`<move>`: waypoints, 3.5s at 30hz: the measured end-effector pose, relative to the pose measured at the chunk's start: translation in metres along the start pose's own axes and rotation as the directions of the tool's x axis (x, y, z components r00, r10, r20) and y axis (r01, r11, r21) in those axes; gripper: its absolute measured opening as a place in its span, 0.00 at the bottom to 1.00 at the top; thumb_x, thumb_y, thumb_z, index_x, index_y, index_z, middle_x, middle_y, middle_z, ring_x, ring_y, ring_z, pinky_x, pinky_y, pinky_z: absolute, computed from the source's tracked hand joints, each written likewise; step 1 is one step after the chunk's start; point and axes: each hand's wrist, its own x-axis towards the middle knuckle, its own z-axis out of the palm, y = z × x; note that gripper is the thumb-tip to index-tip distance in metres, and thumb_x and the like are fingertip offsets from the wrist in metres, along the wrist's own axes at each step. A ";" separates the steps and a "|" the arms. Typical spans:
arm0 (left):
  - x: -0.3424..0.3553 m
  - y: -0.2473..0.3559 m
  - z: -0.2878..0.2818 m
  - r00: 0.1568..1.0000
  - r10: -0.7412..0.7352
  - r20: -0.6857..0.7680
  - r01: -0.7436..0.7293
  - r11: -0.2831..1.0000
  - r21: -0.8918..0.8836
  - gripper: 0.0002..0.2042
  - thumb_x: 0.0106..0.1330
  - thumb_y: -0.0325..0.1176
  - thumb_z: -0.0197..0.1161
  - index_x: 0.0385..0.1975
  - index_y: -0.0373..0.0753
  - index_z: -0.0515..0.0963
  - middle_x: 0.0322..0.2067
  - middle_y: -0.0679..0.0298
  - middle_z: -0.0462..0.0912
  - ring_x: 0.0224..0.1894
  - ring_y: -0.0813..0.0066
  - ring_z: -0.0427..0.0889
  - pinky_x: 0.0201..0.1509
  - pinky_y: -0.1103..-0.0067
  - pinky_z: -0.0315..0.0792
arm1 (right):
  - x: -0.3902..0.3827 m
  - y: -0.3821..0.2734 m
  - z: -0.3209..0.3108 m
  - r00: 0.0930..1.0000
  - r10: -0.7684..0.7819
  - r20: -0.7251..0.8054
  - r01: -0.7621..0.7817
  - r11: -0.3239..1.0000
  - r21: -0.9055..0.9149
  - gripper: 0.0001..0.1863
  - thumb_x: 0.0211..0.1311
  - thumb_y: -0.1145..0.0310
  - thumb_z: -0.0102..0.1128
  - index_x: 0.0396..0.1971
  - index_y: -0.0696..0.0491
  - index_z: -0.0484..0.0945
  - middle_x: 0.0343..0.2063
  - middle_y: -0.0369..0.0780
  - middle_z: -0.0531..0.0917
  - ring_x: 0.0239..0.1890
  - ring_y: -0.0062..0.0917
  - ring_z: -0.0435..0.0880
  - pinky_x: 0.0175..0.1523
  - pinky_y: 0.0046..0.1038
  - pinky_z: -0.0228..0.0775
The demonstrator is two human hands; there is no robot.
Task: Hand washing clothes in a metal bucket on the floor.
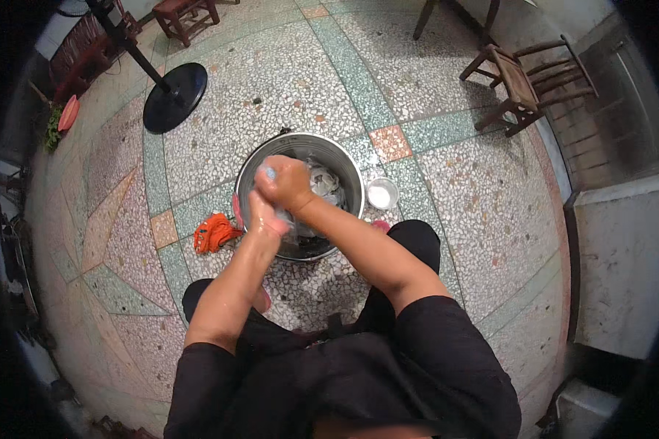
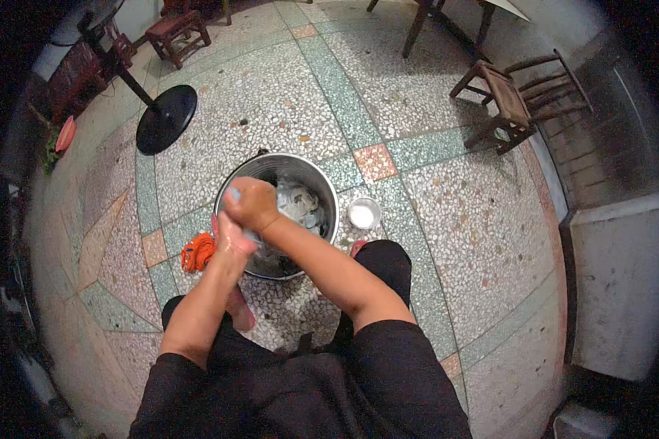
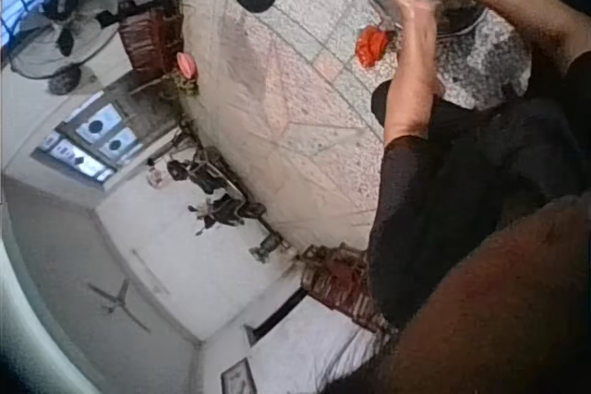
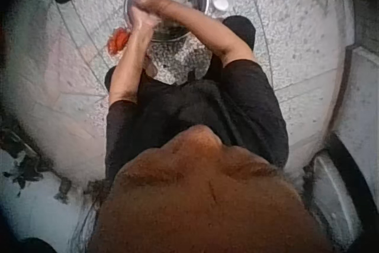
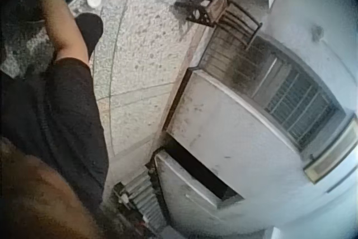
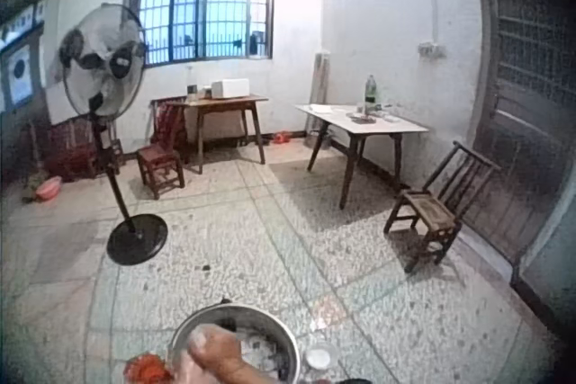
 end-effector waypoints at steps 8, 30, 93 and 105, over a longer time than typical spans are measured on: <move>0.004 0.018 0.002 0.989 0.010 0.150 -0.025 0.995 0.095 0.10 0.57 0.41 0.52 0.28 0.41 0.72 0.27 0.65 0.75 0.32 0.73 0.75 0.36 0.77 0.71 | -0.012 -0.007 -0.015 0.981 -0.191 -0.042 0.195 0.972 0.131 0.08 0.39 0.64 0.58 0.17 0.53 0.75 0.21 0.43 0.78 0.24 0.39 0.77 0.29 0.34 0.69; -0.010 0.135 -0.012 0.901 0.400 0.169 -0.419 0.904 0.091 0.12 0.58 0.32 0.51 0.38 0.34 0.73 0.37 0.59 0.77 0.39 0.65 0.77 0.45 0.70 0.71 | -0.028 0.003 -0.025 0.631 0.252 0.734 -0.033 0.954 -0.299 0.25 0.43 0.55 0.59 0.38 0.58 0.70 0.30 0.43 0.79 0.34 0.31 0.77 0.40 0.31 0.67; -0.042 0.079 0.009 0.832 -0.020 0.555 -0.534 0.243 0.810 0.16 0.44 0.35 0.64 0.32 0.34 0.74 0.27 0.62 0.78 0.30 0.78 0.75 0.37 0.80 0.68 | 0.016 0.032 -0.042 0.747 0.013 0.664 -0.279 0.914 0.296 0.11 0.39 0.73 0.47 0.27 0.56 0.73 0.24 0.40 0.78 0.28 0.27 0.77 0.33 0.26 0.66; -0.039 0.141 -0.009 0.916 0.357 0.181 -0.368 0.929 0.031 0.12 0.44 0.27 0.55 0.28 0.26 0.73 0.28 0.54 0.78 0.32 0.62 0.77 0.47 0.71 0.69 | 0.023 0.043 -0.070 0.785 0.208 0.583 -0.494 0.779 0.387 0.08 0.47 0.65 0.49 0.19 0.53 0.71 0.18 0.34 0.71 0.24 0.17 0.69 0.26 0.21 0.58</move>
